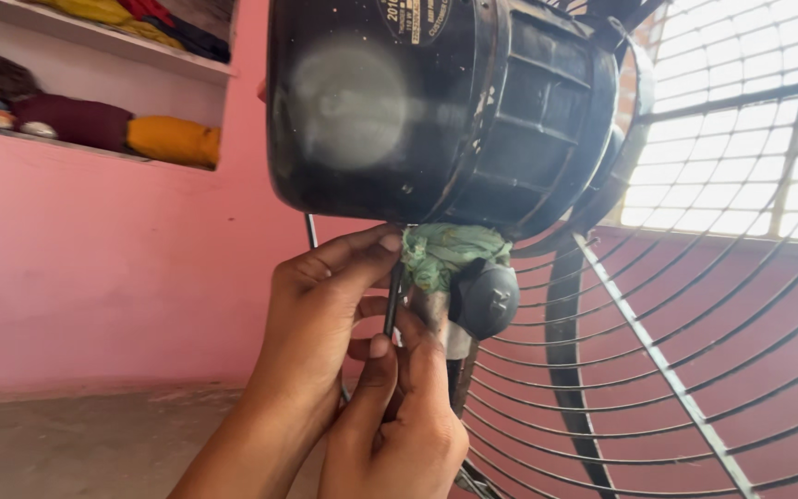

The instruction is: The person uses a screwdriver to loosen and remove screws from the rear cage of a standing electric fan. They then adjust the fan head and continue to manipulate the screwdriver at the motor housing and neck area, appearing to secure or adjust the assembly.

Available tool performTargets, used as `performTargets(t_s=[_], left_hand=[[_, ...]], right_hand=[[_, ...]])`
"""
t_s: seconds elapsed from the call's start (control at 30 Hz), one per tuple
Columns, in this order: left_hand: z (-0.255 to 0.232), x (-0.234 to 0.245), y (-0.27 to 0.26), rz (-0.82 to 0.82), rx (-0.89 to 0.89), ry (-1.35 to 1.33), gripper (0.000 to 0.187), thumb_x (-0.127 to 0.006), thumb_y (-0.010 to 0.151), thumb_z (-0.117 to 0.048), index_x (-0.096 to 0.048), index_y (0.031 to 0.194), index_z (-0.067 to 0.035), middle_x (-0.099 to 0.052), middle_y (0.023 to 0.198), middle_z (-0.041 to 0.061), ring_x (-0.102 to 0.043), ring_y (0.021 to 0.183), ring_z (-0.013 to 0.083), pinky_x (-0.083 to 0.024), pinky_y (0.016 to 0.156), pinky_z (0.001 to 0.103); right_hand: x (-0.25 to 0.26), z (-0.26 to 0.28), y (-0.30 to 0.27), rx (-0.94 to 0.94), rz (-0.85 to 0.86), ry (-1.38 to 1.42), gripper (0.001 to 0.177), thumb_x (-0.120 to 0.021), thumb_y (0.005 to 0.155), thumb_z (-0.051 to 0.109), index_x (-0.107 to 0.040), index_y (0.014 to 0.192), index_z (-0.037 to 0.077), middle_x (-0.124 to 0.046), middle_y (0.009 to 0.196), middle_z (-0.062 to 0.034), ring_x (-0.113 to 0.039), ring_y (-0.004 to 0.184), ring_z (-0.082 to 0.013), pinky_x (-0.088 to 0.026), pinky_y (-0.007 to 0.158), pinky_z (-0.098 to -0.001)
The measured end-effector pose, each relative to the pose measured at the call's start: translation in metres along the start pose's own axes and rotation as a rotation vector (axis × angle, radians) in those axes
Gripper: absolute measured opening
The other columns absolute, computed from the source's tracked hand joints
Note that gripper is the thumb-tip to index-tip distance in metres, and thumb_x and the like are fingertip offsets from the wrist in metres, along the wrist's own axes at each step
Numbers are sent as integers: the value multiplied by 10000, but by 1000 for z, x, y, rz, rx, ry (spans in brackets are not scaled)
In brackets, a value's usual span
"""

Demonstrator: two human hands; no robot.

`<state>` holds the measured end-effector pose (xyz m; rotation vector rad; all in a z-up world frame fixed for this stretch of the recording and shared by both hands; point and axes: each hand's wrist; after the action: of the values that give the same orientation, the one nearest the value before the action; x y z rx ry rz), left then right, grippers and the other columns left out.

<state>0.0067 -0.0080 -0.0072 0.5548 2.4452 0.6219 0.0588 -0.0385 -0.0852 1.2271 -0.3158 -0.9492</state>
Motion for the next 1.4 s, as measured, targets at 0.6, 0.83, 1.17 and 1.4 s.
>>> performTargets(t_s=[0.6, 0.83, 1.17, 1.4], left_hand=[[14, 31, 32, 302, -42, -203, 306, -689, 871, -292, -788, 949, -13, -742, 750, 55, -646, 527, 152, -508, 499, 277], [16, 30, 41, 359, -16, -218, 300, -712, 887, -247, -808, 1009, 10, -765, 771, 68, -611, 518, 130, -425, 464, 251], [27, 23, 27, 304, -100, -281, 292, -684, 892, -179, -808, 1082, 5, -797, 835, 75, -674, 634, 98, -545, 593, 236], [32, 16, 21, 221, -82, -238, 279, -672, 877, -220, -791, 1073, -61, -782, 849, 75, -695, 649, 187, -522, 574, 354]], right_hand=[[-22, -3, 18, -209, -55, -186, 486, -615, 890, 50, -729, 1356, 131, -815, 810, -85, -758, 459, -123, -533, 406, -238], [-28, -17, 22, -282, -68, -143, 550, -577, 855, 56, -635, 1393, 158, -859, 905, -106, -751, 430, -145, -544, 379, -251], [-19, -60, 21, -446, -108, 109, 457, -622, 913, 147, -559, 1359, 70, -806, 939, -219, -752, 523, -192, -566, 420, -316], [7, -131, 19, -152, 315, 382, 629, -581, 916, 71, -434, 1527, 70, -655, 1278, -206, -771, 689, -214, -679, 523, -345]])
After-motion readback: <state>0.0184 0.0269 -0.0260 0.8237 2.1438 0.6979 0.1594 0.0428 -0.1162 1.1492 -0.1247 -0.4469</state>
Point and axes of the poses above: each hand's wrist, its own y-axis towards the middle knuckle, its own x-axis out of the back of the hand, z = x × y
